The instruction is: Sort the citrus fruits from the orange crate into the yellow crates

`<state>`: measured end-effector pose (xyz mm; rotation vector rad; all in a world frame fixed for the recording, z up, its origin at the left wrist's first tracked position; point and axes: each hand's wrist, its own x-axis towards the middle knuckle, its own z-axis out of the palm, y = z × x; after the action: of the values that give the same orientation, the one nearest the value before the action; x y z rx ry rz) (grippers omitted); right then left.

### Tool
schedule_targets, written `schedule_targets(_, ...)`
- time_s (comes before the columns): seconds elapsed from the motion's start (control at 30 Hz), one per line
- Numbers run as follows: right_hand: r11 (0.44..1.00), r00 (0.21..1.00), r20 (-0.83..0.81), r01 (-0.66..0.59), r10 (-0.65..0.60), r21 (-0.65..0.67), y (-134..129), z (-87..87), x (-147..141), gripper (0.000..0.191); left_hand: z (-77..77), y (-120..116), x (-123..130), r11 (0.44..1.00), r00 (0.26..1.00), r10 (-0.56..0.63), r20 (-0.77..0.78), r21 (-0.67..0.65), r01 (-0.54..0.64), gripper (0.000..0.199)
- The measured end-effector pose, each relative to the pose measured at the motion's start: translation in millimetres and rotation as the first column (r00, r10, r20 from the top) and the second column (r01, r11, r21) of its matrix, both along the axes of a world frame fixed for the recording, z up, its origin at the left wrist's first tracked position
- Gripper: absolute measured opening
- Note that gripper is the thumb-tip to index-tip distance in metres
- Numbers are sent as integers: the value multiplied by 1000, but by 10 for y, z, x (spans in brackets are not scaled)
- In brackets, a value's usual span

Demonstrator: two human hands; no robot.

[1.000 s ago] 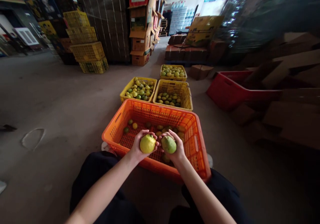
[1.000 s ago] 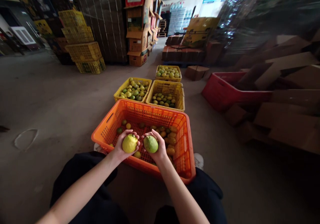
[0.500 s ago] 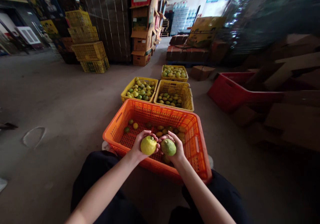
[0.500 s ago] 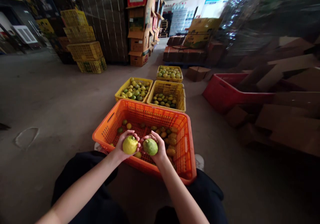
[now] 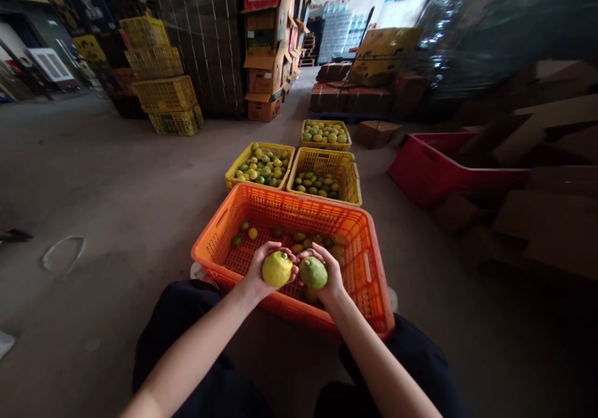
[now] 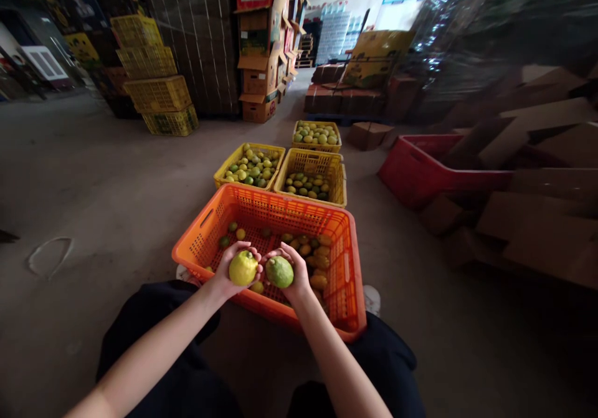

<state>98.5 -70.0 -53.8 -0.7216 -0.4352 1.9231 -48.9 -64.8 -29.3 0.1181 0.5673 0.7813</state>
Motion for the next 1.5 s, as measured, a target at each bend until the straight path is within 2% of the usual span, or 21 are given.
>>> schedule_targets(0.27, 998, 997, -77, 23, -28, -66, 7, -66, -80, 22, -10, -3, -9, 998, 1000, 29, 5, -53, -29, 18)
schedule_targets(0.43, 984, 988, -129, 61, -83, -166, 2, -77, -116, 15, -34, 14, -14, 994, 998, 60, 19, -97, -58, 13)
schedule_targets(0.63, 995, 990, -125, 57, -67, -86, -11, 23, -81, 17, 19, -6, -14, 995, 997, 66, 48, -83, -62, 17)
schedule_targets(0.77, 983, 978, -129, 153, -165, -99, 14, 19, -73, 18, -16, 18, 7, 968, 965, 235, 118, -117, -221, 18)
schedule_targets(0.87, 978, 972, -155, 155, -176, -140, 49, -59, -68, 22, -89, 64, 22, 925, 924, 366, 114, -157, -347, 21)
schedule_targets(1.0, 935, 962, -122, 199, -243, -295, 93, -179, -75, 12, -157, 113, 37, 877, 907, 420, 19, -263, -401, 18)
schedule_targets(1.13, 932, 961, -103, 218, -257, -289, 108, -225, -91, 14, -150, 113, 47, 852, 887, 462, -26, -266, -451, 16)
schedule_targets(1.33, 945, 963, -114, 211, -245, -250, 87, -141, -87, 10, -117, 111, 34, 907, 914, 399, 71, -179, -382, 16)
schedule_targets(1.5, 965, 970, -116, 190, -213, -182, 46, -41, -91, 14, -69, 83, -6, 970, 967, 209, 148, -156, -186, 15)
